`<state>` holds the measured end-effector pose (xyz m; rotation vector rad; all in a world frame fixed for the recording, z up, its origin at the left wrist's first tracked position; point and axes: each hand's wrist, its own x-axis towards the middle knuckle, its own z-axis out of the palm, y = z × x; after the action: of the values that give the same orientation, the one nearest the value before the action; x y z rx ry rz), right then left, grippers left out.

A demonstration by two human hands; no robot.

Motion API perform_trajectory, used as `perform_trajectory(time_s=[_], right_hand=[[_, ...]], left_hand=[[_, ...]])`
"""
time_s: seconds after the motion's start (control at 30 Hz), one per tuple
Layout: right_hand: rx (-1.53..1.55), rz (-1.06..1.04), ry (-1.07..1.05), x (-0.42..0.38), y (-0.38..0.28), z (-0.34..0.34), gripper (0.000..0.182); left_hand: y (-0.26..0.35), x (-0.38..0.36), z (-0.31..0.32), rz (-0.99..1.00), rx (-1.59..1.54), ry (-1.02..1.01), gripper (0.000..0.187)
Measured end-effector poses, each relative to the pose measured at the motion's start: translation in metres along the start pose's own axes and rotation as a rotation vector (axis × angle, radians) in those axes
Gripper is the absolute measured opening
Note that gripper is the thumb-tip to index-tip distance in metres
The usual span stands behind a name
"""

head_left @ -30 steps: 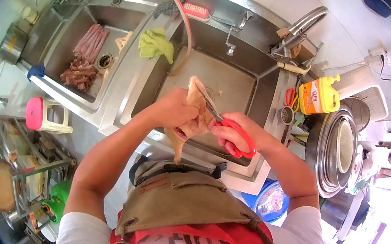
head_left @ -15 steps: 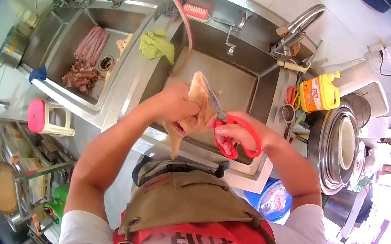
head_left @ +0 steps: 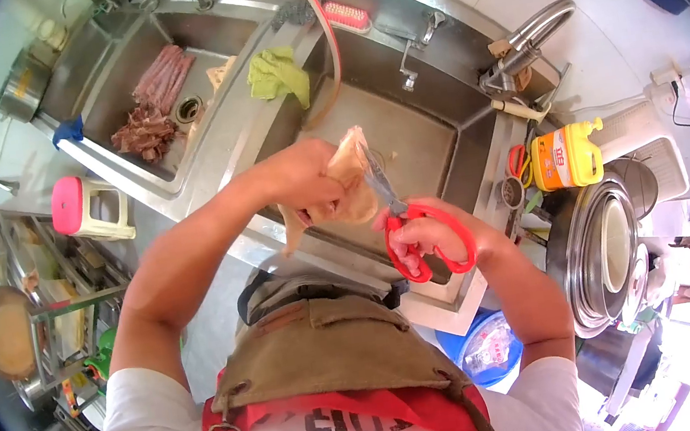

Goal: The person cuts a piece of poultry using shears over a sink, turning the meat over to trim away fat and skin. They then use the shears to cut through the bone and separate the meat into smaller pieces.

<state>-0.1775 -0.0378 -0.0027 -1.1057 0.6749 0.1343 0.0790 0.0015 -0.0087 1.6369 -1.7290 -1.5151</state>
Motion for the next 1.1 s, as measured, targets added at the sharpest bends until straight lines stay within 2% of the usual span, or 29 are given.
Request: perform_trajectory(time_s=[0.13,0.2,0.3,0.33,0.4,0.43,0.5,0.63,0.73,0.8,0.9,0.93,1.03,1.1], right_hand=[[-0.064,-0.064,0.04,0.0,0.01,0.004,0.026],[-0.105,-0.035,0.083,-0.003,0.006,0.006,0.026],[-0.146,0.053,0.108,-0.01,-0.005,0.007,0.028],[-0.159,0.088,0.108,-0.012,-0.007,0.005,0.029],[-0.254,0.002,0.132,-0.017,-0.004,0.0,0.031],[-0.305,-0.042,0.145,-0.02,-0.002,-0.005,0.032],[-0.288,-0.162,0.248,-0.018,0.012,-0.021,0.034],[-0.466,-0.468,0.615,0.039,0.036,-0.028,0.036],[-0.067,-0.552,0.517,0.056,0.018,-0.002,0.035],[-0.037,-0.648,0.545,0.069,0.021,-0.003,0.036],[-0.059,-0.661,0.572,0.069,0.02,0.0,0.04],[-0.076,-0.65,0.588,0.066,0.017,0.001,0.042],[0.056,-0.582,0.589,0.053,-0.002,0.009,0.044],[0.107,-0.591,0.533,0.051,-0.007,0.014,0.044]], left_hand=[[-0.018,0.007,0.003,0.072,0.034,0.037,0.018],[-0.022,0.009,0.001,0.125,0.134,0.031,0.018],[-0.014,0.005,-0.001,0.081,0.338,0.022,0.022],[-0.009,0.002,-0.003,0.038,0.305,0.001,0.022],[0.003,-0.003,-0.01,-0.043,0.245,-0.031,0.023],[0.002,-0.005,-0.011,-0.046,0.107,0.021,0.024],[-0.009,-0.01,-0.013,-0.048,-0.171,0.128,0.028],[-0.03,0.003,0.006,0.071,-0.461,0.079,0.033],[-0.035,0.016,0.023,0.164,-0.683,0.053,0.029],[-0.032,0.021,0.037,0.246,-0.907,0.118,0.03],[-0.021,0.009,0.038,0.096,-0.767,0.252,0.032],[-0.025,0.009,0.038,0.152,-0.796,0.241,0.028],[-0.008,-0.01,0.03,0.127,-0.705,0.219,0.026],[-0.007,-0.015,0.029,0.164,-0.741,0.202,0.03]])
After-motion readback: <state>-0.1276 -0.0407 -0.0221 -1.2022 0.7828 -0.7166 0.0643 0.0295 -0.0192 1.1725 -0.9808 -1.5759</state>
